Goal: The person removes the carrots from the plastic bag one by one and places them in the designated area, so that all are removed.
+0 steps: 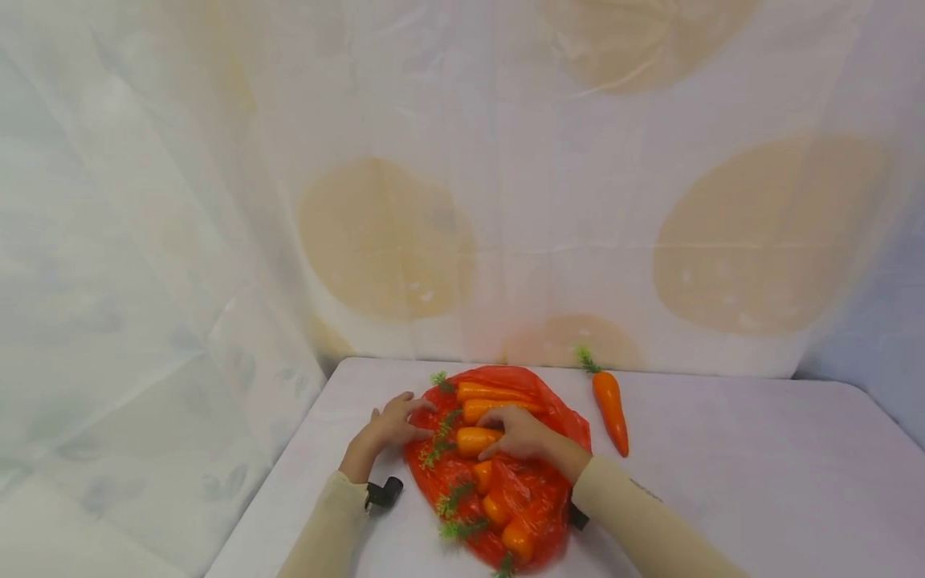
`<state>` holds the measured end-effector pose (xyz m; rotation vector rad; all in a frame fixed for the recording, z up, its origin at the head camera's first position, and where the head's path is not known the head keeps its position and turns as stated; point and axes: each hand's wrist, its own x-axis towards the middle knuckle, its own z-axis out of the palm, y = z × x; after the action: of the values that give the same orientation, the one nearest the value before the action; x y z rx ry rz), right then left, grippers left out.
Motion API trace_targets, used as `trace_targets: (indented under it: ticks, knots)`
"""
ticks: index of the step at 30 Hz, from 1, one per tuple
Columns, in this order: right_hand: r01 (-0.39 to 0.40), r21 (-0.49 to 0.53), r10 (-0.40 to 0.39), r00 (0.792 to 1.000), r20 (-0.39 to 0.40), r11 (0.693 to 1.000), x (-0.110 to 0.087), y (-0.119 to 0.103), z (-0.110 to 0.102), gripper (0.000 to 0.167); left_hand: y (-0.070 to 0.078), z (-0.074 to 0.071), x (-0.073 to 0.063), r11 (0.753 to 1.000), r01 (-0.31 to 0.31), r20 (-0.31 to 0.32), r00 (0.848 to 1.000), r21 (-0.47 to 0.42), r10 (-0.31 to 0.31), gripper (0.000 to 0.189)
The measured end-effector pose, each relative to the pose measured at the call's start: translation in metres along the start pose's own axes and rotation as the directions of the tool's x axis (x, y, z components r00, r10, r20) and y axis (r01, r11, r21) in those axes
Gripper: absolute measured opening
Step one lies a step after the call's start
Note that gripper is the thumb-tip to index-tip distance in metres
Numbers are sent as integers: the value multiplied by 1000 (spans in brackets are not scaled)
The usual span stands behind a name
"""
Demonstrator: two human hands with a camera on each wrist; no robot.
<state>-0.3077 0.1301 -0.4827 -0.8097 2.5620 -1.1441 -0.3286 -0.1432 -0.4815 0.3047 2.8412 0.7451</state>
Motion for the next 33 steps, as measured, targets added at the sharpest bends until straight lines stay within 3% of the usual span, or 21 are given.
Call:
trace_targets:
  ticks: [24, 33]
  knots:
    - [96, -74, -95, 995, 18, 993, 1, 2, -6, 43, 0, 1, 3, 1000, -2, -10, 1000, 20, 3, 35]
    - [76, -41, -76, 997, -5, 996, 0, -3, -11, 52, -2, 4, 5, 999, 0, -12, 1000, 46, 0, 32]
